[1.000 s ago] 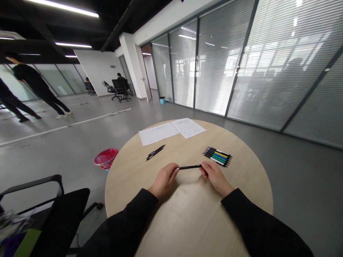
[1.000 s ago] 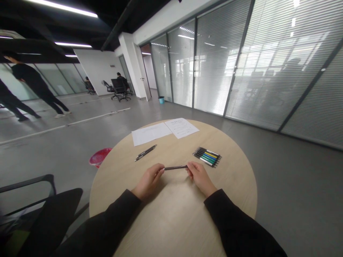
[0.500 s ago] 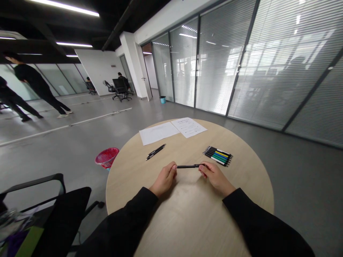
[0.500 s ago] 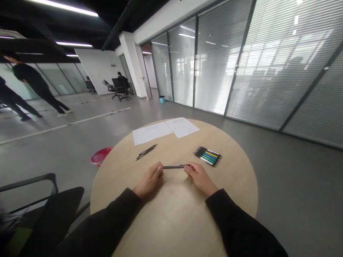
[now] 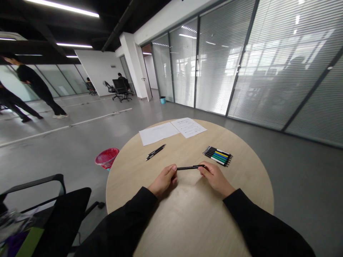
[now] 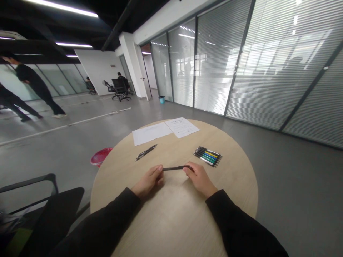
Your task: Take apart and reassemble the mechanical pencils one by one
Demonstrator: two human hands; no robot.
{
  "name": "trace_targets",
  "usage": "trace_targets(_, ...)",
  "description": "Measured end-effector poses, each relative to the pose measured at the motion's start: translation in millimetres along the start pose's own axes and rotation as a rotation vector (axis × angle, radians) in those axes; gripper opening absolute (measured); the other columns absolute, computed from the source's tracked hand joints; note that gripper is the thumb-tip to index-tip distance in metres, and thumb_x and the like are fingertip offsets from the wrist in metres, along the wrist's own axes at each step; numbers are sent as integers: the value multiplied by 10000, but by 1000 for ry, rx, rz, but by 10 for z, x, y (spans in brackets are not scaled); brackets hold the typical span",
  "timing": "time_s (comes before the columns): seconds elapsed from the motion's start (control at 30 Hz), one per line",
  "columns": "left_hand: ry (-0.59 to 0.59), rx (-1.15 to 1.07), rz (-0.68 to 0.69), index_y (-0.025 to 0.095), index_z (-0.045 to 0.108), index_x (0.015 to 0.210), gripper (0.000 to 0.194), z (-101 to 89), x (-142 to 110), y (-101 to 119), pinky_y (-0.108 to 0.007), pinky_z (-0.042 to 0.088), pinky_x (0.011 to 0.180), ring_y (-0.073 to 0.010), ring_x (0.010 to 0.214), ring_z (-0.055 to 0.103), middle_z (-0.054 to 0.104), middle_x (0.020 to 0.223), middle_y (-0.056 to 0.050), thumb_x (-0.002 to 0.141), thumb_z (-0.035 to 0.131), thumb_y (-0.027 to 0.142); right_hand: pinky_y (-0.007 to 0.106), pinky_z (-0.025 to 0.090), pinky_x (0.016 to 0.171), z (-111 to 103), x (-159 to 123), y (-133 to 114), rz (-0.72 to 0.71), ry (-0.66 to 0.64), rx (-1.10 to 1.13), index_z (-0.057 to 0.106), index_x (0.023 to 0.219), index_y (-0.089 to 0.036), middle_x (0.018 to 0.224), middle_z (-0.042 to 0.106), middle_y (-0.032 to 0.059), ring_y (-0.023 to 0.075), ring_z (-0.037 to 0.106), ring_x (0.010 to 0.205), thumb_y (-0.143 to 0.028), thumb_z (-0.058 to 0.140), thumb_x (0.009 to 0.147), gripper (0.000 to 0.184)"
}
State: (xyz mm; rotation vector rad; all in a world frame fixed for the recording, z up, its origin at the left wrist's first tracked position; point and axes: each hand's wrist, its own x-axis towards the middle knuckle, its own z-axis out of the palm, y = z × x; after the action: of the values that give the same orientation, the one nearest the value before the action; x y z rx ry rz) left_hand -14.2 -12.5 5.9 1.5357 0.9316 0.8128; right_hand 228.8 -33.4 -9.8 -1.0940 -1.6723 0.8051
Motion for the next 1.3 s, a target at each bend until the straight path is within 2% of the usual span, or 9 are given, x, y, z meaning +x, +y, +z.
trace_targets(0.07, 17, 21, 24, 215, 362, 671, 469, 11, -19, 33, -240, 302, 514, -101, 483, 370, 395, 532, 61, 975, 334, 572, 267, 355, 599, 0, 5, 11, 23, 9, 28, 556, 728, -200, 634, 523, -21, 144, 487, 605, -451, 514, 953, 340)
trace_targets(0.2, 76, 312, 200, 192, 459, 723, 424, -15, -57, 114, -257, 358, 595, -126, 603, 428, 468, 645, 24, 988, 372, 512, 268, 315, 545, 7, 17, 6, 112, 17, 160, 482, 631, -207, 549, 434, -43, 123, 412, 524, -473, 501, 950, 416)
trace_targets(0.4, 27, 705, 429, 187, 544, 932, 272, -111, -89, 219, -310, 424, 723, -181, 777, 521, 566, 849, -49, 1021, 349, 355, 276, 192, 466, 27, 7, 21, 306, -2, 345, 394, 565, -225, 491, 328, -67, 101, 287, 443, -558, 516, 901, 489)
trace_targets(0.53, -84, 1003, 627, 193, 531, 814, 280, -135, -105, 292, -346, 411, 736, -211, 799, 492, 560, 837, -77, 1008, 349, 283, 274, 166, 454, 30, 2, 114, 374, -41, 423, 372, 552, -229, 478, 297, -78, 88, 250, 424, -571, 550, 873, 502)
trace_targets(0.67, -148, 1084, 716, 208, 475, 735, 299, -93, -118, 248, -336, 386, 670, -201, 712, 462, 532, 747, -57, 999, 338, 246, 260, 153, 430, 28, 5, 182, 450, -72, 500, 360, 565, -232, 461, 286, -92, 75, 238, 396, -579, 579, 852, 501)
trace_targets(0.77, -123, 1036, 676, 214, 457, 745, 300, -51, -144, 166, -324, 359, 630, -189, 661, 451, 523, 723, -41, 1005, 314, 260, 247, 166, 426, 27, 1, 177, 468, -102, 572, 357, 579, -227, 467, 296, -100, 62, 235, 392, -588, 619, 826, 510)
trace_targets(0.97, -110, 712, 400, 219, 391, 688, 390, 39, -219, 168, -299, 337, 617, -156, 600, 427, 476, 664, -3, 1025, 269, 374, 238, 220, 452, 13, -11, 113, 416, -158, 650, 376, 604, -222, 499, 309, -99, 62, 259, 419, -603, 634, 818, 507)
trace_targets(1.13, -10, 429, 262, 213, 362, 645, 475, 95, -216, 224, -281, 305, 584, -134, 579, 364, 398, 616, 27, 989, 314, 537, 256, 326, 511, 20, -2, 90, 328, -121, 538, 451, 650, -215, 535, 395, -69, 98, 371, 480, -623, 633, 812, 476)
trace_targets(1.3, 62, 215, 120, 214, 342, 582, 543, 76, -123, 133, -271, 249, 526, -104, 513, 262, 305, 540, 55, 956, 326, 607, 276, 379, 600, 11, 20, 44, 184, -74, 377, 557, 707, -194, 586, 525, -22, 134, 478, 568, -556, 586, 887, 405)
